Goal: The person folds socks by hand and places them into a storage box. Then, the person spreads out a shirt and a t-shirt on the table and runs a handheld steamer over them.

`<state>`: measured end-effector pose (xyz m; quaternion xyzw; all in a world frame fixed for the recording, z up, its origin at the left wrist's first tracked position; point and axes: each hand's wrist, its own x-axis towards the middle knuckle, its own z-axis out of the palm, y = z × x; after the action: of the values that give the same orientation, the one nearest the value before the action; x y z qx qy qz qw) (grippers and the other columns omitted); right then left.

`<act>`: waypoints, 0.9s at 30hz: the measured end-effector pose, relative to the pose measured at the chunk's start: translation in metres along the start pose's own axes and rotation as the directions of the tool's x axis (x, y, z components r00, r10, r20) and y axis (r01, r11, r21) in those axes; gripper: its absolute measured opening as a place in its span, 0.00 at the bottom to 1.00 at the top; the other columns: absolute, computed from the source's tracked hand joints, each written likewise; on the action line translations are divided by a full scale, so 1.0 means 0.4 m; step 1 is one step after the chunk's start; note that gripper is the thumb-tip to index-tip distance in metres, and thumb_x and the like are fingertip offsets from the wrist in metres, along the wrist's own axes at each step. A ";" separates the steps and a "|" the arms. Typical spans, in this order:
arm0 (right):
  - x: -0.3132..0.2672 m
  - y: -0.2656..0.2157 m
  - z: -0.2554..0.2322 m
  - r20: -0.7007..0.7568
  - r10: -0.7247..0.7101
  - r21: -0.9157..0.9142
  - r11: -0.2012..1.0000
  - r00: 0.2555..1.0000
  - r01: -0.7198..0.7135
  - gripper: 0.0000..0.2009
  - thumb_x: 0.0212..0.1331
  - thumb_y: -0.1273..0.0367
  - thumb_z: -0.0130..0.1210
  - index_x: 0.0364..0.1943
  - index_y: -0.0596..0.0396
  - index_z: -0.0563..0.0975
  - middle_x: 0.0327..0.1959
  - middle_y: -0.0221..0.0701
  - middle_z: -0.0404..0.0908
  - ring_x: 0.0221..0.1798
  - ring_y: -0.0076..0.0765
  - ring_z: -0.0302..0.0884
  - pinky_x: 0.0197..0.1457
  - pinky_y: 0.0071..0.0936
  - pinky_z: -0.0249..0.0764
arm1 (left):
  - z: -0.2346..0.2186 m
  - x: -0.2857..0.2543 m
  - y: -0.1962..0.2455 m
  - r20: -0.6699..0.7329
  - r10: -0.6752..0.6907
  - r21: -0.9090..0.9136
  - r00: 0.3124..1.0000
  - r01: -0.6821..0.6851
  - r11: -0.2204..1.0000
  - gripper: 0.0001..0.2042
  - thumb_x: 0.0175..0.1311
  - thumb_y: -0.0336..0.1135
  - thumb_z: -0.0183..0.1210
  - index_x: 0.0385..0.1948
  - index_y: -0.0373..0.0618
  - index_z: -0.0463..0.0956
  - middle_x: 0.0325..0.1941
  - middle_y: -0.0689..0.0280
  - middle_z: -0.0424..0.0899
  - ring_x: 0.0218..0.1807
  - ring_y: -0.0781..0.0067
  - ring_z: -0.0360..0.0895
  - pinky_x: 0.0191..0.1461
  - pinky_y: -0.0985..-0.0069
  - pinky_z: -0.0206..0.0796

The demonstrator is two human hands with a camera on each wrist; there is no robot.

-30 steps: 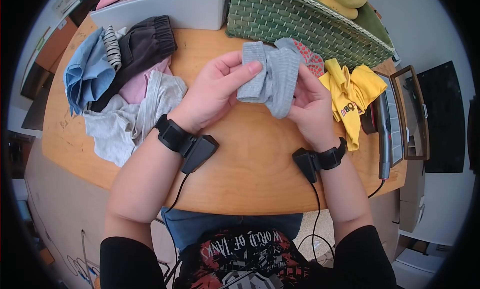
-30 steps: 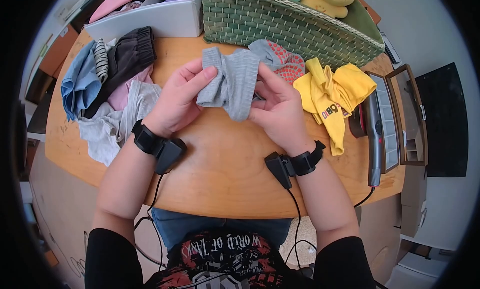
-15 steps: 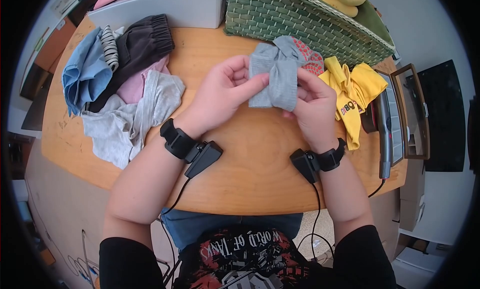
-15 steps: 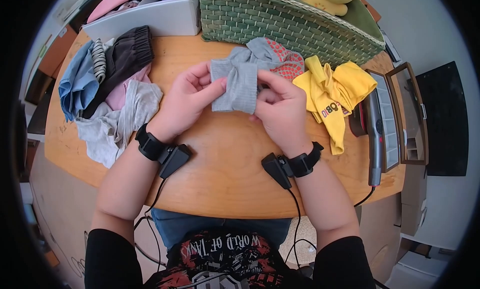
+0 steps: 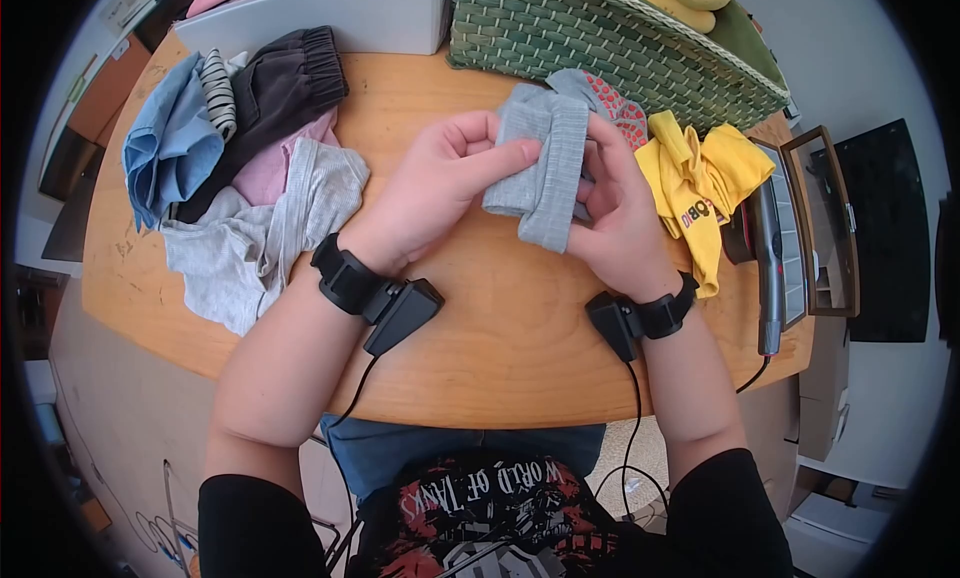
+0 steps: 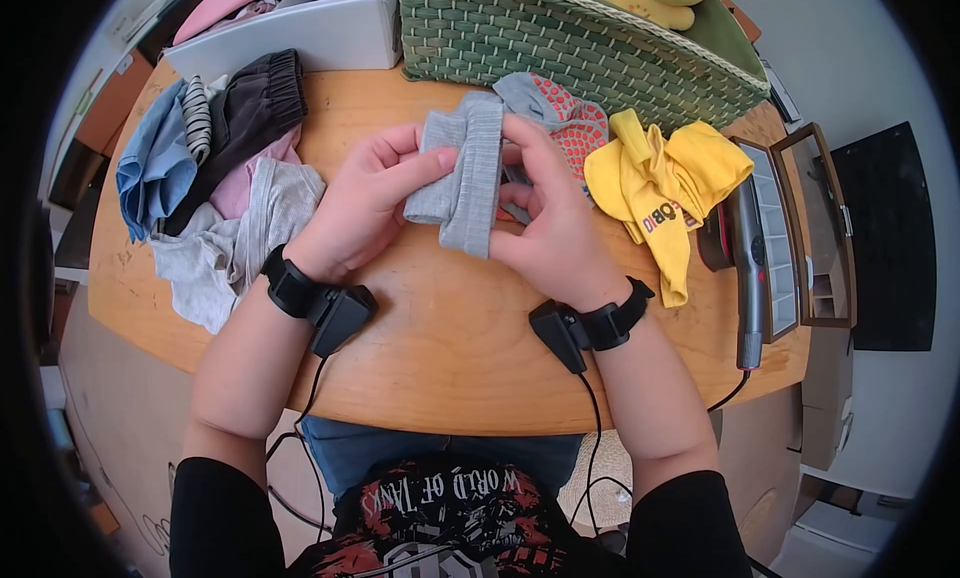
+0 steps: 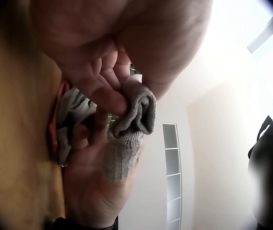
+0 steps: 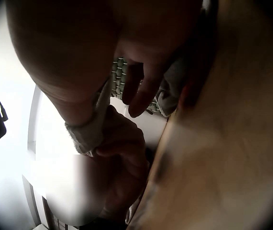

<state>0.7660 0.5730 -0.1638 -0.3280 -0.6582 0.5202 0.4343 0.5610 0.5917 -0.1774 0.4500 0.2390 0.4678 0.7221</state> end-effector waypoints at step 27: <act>0.011 0.003 -0.011 -0.064 0.005 -0.005 1.000 0.998 -0.005 0.41 0.55 0.76 0.69 0.72 0.59 0.58 0.69 0.37 0.68 0.71 0.36 0.69 0.68 0.35 0.76 | 0.031 -0.017 0.013 -0.056 -0.195 -0.162 0.979 0.184 0.970 0.13 0.68 0.31 0.65 0.52 0.38 0.78 0.49 0.65 0.85 0.49 0.78 0.83 0.56 0.78 0.77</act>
<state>0.7684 0.5788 -0.1637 -0.3472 -0.6443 0.5090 0.4531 0.5649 0.5812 -0.1673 0.3504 0.2693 0.4297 0.7874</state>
